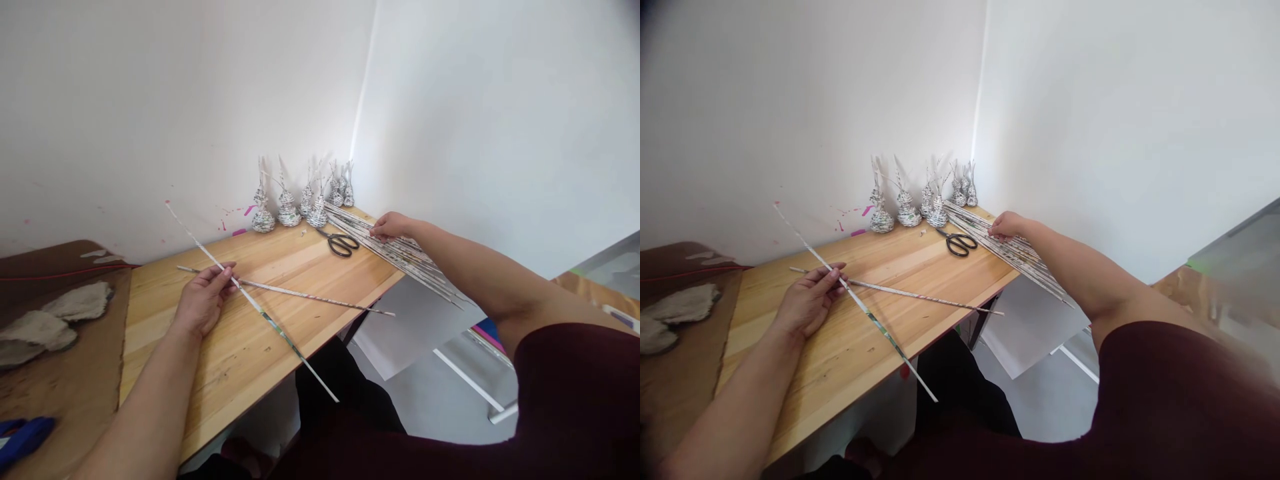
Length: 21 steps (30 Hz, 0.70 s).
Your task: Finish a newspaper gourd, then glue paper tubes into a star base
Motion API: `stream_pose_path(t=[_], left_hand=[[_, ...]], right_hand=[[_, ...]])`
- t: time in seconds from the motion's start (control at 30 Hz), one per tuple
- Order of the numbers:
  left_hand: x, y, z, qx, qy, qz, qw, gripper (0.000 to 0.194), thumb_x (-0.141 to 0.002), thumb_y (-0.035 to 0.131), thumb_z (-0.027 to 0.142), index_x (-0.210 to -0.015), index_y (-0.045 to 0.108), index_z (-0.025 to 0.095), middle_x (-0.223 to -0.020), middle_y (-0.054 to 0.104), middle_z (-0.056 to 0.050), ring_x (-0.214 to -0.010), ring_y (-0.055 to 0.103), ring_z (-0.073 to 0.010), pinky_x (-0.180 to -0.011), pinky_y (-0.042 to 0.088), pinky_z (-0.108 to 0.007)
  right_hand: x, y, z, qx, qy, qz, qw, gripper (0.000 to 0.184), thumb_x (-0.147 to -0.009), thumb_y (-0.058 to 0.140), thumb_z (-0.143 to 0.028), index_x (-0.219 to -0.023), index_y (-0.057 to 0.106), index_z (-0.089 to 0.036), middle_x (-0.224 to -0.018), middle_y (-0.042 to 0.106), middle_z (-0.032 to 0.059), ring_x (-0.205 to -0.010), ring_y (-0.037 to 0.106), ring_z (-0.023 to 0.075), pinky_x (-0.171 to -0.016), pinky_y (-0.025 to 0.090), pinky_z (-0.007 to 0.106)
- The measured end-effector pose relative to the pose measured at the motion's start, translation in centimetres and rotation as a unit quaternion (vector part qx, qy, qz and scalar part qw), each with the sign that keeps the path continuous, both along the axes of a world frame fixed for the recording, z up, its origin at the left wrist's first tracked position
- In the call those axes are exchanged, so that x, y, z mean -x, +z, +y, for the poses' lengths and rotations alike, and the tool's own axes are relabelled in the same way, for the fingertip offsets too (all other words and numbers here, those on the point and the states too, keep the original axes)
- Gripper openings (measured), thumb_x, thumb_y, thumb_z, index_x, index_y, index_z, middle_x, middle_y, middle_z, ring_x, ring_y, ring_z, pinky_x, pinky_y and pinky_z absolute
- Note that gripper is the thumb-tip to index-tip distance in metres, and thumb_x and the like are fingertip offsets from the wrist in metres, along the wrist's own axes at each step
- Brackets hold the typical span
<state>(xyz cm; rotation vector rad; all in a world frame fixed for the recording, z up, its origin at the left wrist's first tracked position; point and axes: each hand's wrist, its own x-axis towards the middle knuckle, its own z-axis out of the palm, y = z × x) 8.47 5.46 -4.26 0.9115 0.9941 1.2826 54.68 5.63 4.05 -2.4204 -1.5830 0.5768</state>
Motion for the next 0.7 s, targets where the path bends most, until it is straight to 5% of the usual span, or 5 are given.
stream_pose_path(t=[0.2, 0.33, 0.7], left_hand=[[0.0, 0.1, 0.0, 0.004, -0.004, 0.001, 1.000, 0.033, -0.060, 0.086, 0.024, -0.090, 0.075, 0.014, -0.075, 0.067, -0.002, -0.069, 0.061, -0.0100, -0.057, 0.052, -0.015], [0.1, 0.0, -0.1, 0.001, -0.005, 0.000, 1.000, 0.035, -0.059, 0.088, 0.025, -0.090, 0.075, 0.014, -0.074, 0.068, -0.002, -0.069, 0.062, -0.0100, -0.058, 0.052, -0.015], [0.0, -0.1, 0.0, 0.005, -0.007, 0.000, 1.000, 0.040, -0.058, 0.089, 0.028, -0.092, 0.074, 0.014, -0.074, 0.068, -0.003, -0.069, 0.061, -0.0098, -0.059, 0.052, -0.016]], right_hand=[[-0.7, 0.0, -0.3, 0.004, -0.011, -0.098, 0.995, 0.010, -0.079, 0.075, -0.027, -0.080, 0.077, -0.017, -0.065, 0.071, 0.0034, -0.069, 0.068, 0.0178, -0.067, 0.052, 0.024], [-0.9, -0.8, -0.5, -0.020, -0.011, -0.167, 0.986, 0.010, -0.074, 0.075, -0.022, -0.083, 0.078, -0.019, -0.087, 0.077, 0.0050, -0.089, 0.069, 0.0210, -0.076, 0.050, 0.023], [-0.5, -2.6, 0.4, -0.023, 0.000, -0.223, 0.975, 0.020, -0.079, 0.069, -0.028, -0.095, 0.077, -0.020, -0.108, 0.075, 0.0100, -0.103, 0.066, 0.0249, -0.079, 0.050, 0.026]])
